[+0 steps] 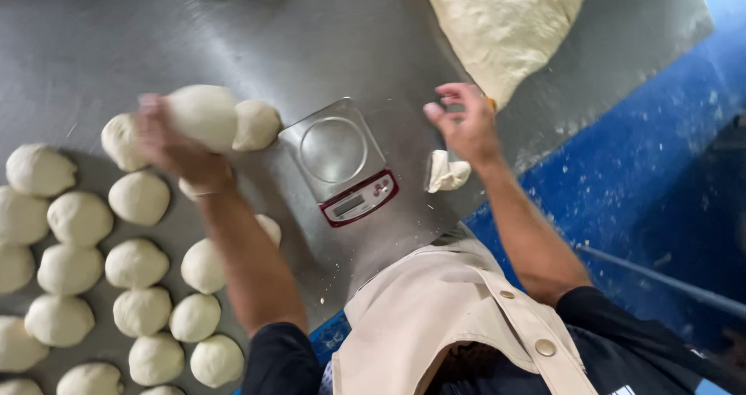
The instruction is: The person divides a large mass of dough into smaller portions using a bench scraper, weighs each portion on a digital scale, and rolls the portions by hand into uniform balls on a metal table.
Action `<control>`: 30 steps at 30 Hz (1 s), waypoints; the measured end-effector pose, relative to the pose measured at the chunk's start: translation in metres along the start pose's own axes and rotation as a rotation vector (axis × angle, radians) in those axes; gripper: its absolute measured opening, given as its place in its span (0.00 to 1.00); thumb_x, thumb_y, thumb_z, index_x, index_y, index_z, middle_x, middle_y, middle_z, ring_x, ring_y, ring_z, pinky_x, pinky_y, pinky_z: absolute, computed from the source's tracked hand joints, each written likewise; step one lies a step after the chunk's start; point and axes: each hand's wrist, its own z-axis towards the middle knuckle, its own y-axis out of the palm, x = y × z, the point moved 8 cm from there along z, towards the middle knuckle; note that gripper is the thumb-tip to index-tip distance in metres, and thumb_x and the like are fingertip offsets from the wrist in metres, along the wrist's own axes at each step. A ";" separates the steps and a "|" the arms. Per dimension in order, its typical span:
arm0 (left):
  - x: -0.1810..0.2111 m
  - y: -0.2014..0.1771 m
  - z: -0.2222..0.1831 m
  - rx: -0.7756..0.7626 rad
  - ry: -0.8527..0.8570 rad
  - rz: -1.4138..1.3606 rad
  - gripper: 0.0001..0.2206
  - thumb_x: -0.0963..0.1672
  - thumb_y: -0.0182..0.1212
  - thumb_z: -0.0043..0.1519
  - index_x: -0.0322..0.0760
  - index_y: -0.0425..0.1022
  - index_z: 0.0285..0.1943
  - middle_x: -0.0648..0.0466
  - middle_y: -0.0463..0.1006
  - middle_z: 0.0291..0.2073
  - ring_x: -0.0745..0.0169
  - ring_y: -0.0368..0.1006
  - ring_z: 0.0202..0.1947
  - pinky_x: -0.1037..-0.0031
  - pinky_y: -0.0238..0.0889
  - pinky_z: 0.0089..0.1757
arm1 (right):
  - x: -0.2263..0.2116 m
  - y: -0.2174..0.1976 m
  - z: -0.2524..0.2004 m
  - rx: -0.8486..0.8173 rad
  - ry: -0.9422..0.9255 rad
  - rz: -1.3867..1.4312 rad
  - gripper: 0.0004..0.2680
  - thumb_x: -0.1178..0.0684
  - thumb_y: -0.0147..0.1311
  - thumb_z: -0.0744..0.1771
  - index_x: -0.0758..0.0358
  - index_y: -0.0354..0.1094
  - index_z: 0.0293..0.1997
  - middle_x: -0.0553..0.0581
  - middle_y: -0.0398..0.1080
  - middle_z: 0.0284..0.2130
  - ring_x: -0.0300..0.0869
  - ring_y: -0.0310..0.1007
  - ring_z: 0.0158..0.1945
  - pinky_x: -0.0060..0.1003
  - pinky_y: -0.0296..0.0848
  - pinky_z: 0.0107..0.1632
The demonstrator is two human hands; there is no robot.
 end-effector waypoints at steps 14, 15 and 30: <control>-0.067 0.205 -0.256 -0.977 0.143 0.729 0.19 0.45 0.70 0.61 0.36 0.73 0.59 0.41 0.75 0.53 0.45 0.70 0.56 0.60 0.65 0.56 | 0.255 -0.039 -0.033 -0.215 0.459 0.359 0.19 0.51 0.70 0.62 0.69 0.69 0.53 0.53 0.70 0.39 0.39 0.66 0.38 0.34 0.71 0.44; -0.080 0.225 -0.300 -1.140 0.214 0.977 0.26 0.49 0.73 0.55 0.38 0.73 0.62 0.38 0.67 0.60 0.38 0.62 0.62 0.52 0.56 0.60 | 0.258 -0.052 -0.031 -0.224 0.472 0.370 0.17 0.55 0.66 0.61 0.67 0.68 0.53 0.52 0.71 0.39 0.38 0.67 0.39 0.34 0.72 0.44; -0.045 0.167 -0.244 0.003 0.395 1.185 0.19 0.51 0.68 0.70 0.34 0.74 0.59 0.45 0.76 0.48 0.45 0.73 0.53 0.56 0.66 0.54 | 0.155 -0.217 0.062 -0.157 0.034 -0.308 0.12 0.58 0.63 0.65 0.70 0.64 0.48 0.71 0.74 0.34 0.62 0.78 0.41 0.50 0.74 0.43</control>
